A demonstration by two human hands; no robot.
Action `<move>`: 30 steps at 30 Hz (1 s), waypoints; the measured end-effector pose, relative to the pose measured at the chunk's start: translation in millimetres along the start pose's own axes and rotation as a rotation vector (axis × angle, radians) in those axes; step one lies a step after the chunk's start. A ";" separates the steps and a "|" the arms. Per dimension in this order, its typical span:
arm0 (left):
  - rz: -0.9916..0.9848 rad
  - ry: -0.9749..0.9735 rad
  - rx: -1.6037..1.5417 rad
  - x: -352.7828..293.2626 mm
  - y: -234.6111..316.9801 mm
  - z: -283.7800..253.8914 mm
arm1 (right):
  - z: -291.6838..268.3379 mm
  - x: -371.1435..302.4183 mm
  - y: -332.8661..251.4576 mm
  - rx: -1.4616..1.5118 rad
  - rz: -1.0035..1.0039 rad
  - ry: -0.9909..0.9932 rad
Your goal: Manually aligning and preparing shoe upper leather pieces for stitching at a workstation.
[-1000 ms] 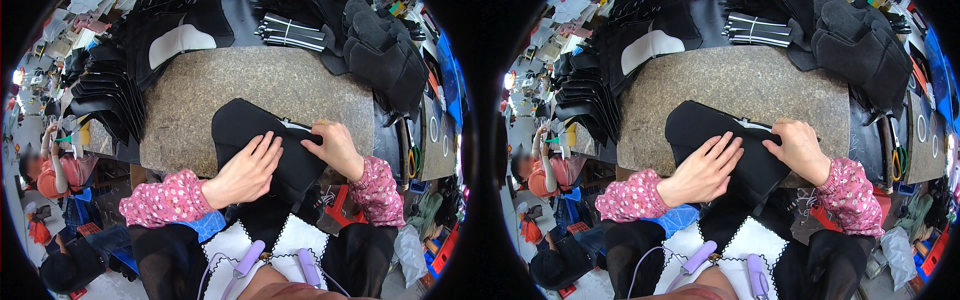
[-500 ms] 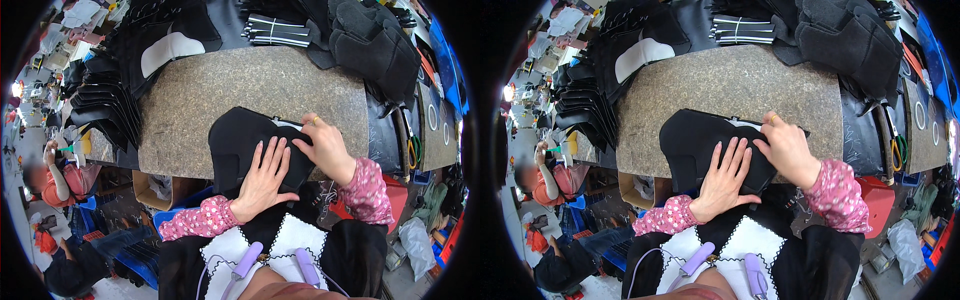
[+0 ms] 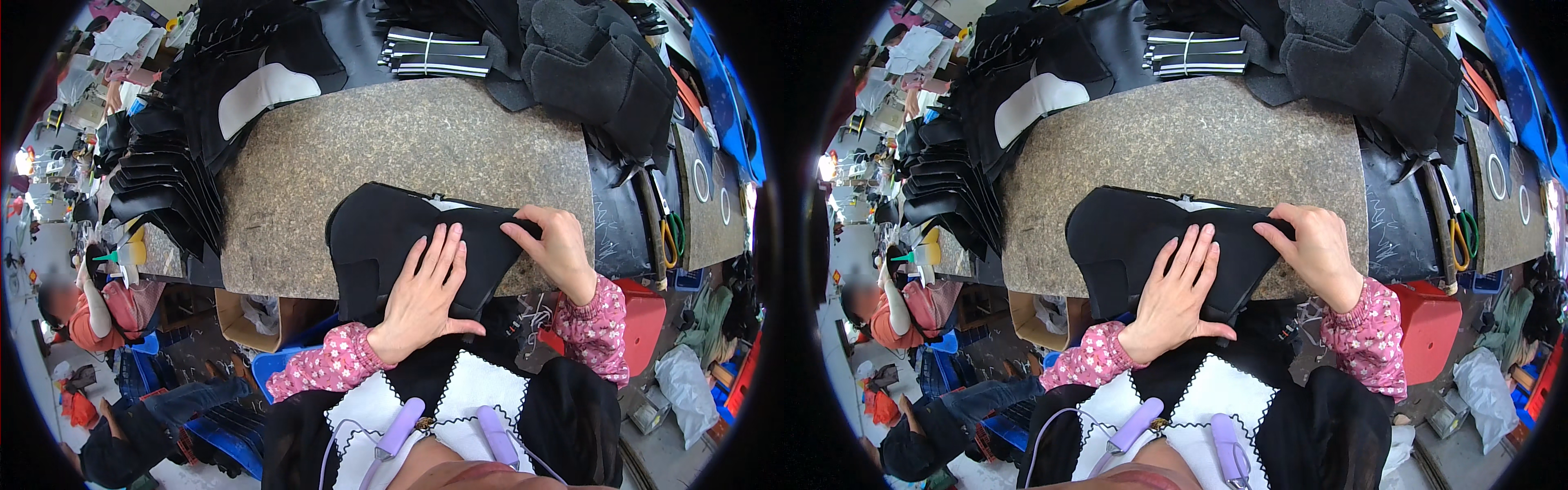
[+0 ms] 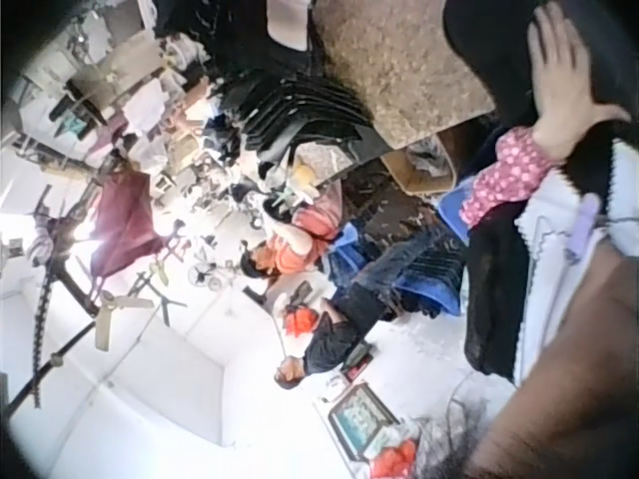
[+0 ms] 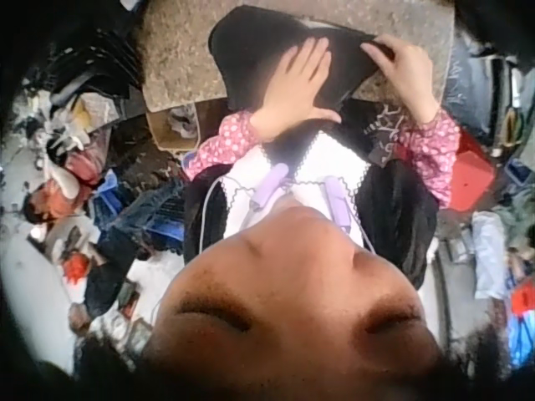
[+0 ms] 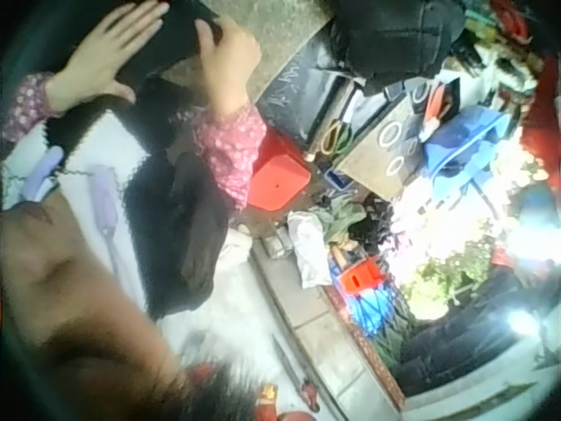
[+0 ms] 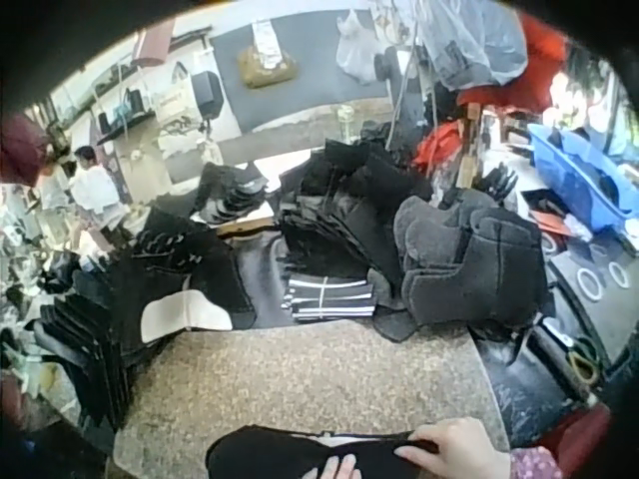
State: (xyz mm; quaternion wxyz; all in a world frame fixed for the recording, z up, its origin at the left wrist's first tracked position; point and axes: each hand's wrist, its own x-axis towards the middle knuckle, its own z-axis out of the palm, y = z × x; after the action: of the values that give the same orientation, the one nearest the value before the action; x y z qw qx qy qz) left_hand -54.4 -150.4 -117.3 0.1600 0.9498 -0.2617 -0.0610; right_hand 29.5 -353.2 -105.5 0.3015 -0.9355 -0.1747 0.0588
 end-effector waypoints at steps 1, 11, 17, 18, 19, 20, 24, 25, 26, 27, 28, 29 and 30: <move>-0.003 0.007 -0.008 2.7 0.1 -2.8 | -0.2 0.7 0.4 0.012 0.008 -0.009; -0.055 0.173 0.013 23.5 14.9 14.3 | 8.4 -0.7 -0.5 -0.098 -0.076 0.076; -0.068 0.170 -0.034 26.8 12.7 19.8 | 11.4 -33.7 -37.7 -0.268 -0.183 0.216; -0.067 0.170 -0.030 26.9 14.1 18.2 | 9.8 -37.3 -38.0 -0.253 -0.157 0.235; -0.064 0.165 -0.022 26.9 14.0 18.4 | 8.4 -38.0 -35.0 -0.257 -0.150 0.238; -0.062 0.160 -0.014 27.1 13.4 18.4 | 6.8 -38.0 -29.6 -0.201 -0.127 0.283; -0.052 0.138 0.005 28.2 15.2 15.7 | 4.5 -36.9 -5.4 0.075 0.090 0.334; -0.047 0.137 0.005 28.3 15.1 16.8 | 4.1 -34.1 0.1 0.164 0.169 0.317; -0.053 0.139 -0.006 28.5 14.8 18.3 | 2.1 -30.6 4.4 0.249 0.247 0.273; -0.058 0.142 -0.016 28.4 15.9 17.7 | 4.0 -29.9 13.9 0.327 0.250 0.260; -0.052 0.143 -0.015 28.4 17.0 16.4 | 6.2 -29.8 23.2 0.405 0.252 0.247; -0.043 0.117 0.004 28.6 18.3 14.7 | 3.5 -29.1 26.3 0.405 0.255 0.253; -0.041 0.089 0.025 28.4 18.3 15.0 | 3.7 -27.0 29.5 0.438 0.263 0.209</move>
State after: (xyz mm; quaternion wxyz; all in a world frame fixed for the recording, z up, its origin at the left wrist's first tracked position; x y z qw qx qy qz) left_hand -41.8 -183.9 -126.1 0.1585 0.9587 -0.2356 -0.0190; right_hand 12.1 -383.3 -125.6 0.5029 -0.8635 -0.0030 0.0371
